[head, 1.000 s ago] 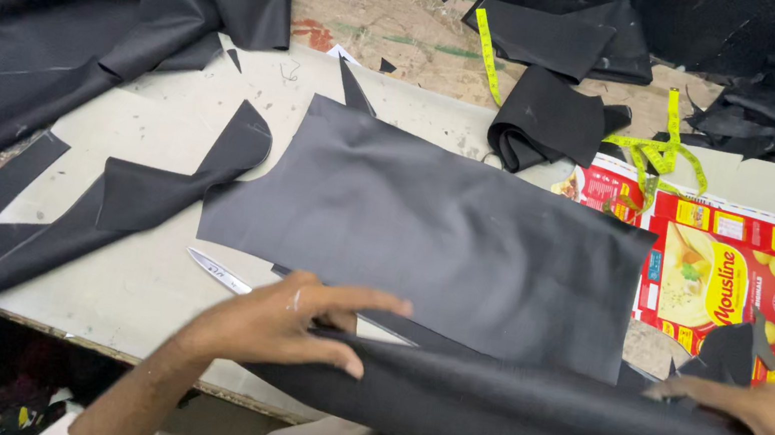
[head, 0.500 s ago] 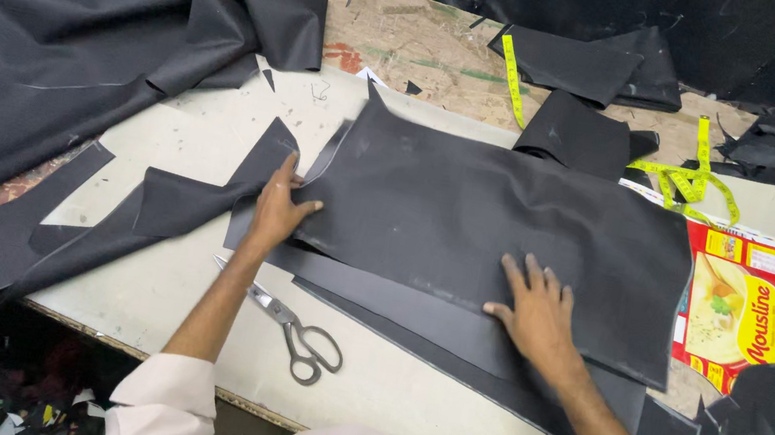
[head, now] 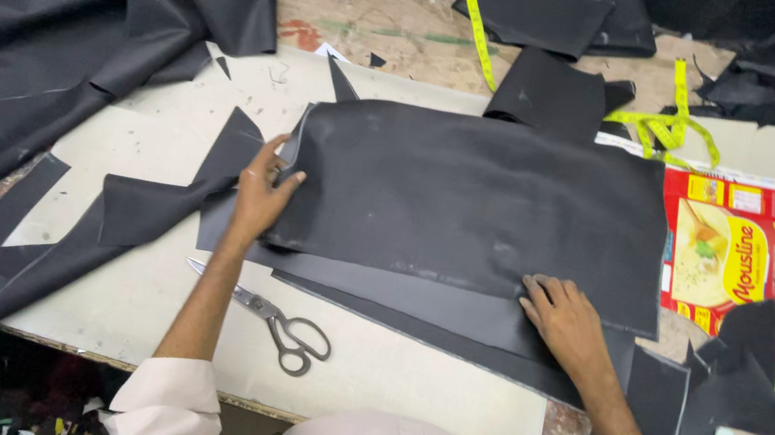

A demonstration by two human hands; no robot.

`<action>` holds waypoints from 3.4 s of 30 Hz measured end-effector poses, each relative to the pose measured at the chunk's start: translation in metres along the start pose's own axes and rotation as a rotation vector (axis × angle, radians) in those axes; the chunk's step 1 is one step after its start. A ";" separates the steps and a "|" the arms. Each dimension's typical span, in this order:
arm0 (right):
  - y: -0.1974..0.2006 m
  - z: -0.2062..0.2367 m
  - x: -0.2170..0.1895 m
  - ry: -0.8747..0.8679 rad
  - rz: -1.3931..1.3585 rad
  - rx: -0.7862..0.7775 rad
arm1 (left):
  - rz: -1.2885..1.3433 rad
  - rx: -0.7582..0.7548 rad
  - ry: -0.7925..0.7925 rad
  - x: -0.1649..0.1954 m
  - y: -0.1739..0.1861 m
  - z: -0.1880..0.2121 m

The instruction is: The person lays out a large piece of black fabric on a worktable, marks a pattern with chalk, and cuts the fabric using shears. The person then folds the cut piece and places it aside.

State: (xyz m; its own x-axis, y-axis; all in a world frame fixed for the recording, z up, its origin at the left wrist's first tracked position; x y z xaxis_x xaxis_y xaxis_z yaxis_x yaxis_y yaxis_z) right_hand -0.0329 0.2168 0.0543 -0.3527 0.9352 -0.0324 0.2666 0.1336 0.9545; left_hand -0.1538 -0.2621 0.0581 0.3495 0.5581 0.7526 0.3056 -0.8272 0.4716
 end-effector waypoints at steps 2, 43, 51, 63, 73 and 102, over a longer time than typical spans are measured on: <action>0.001 -0.001 0.001 0.052 0.007 -0.004 | 0.104 0.011 -0.011 -0.004 0.009 -0.005; 0.009 0.138 0.088 -1.268 -0.268 0.106 | -0.617 -0.115 0.021 -0.051 0.015 0.044; 0.000 0.128 0.092 -1.052 -0.361 0.319 | -0.705 -0.318 0.113 -0.037 0.010 0.015; 0.011 0.107 0.097 -0.851 -0.451 0.038 | -0.467 -0.513 0.219 -0.055 0.060 -0.002; 0.008 0.101 0.099 -0.915 -0.444 -0.169 | -0.543 -0.473 0.358 -0.050 0.061 0.014; 0.014 0.136 0.087 -1.145 -0.211 0.151 | -0.310 -0.206 -0.012 -0.080 0.053 0.050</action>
State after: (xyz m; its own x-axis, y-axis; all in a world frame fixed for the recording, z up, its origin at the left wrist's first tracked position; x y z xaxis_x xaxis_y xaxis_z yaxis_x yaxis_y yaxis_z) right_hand 0.0625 0.3447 0.0245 0.5896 0.6287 -0.5071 0.4305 0.2866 0.8559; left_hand -0.1215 -0.3476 -0.0005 0.2791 0.7841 0.5544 0.2141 -0.6136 0.7601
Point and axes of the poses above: each hand's wrist, its own z-axis away from the middle knuckle, its own y-axis out of the back of the hand, x = y × z, the point moved 5 cm from there along -z, towards the middle knuckle, and after that the axes turned 7 degrees about -y, right-handed, at the moved point
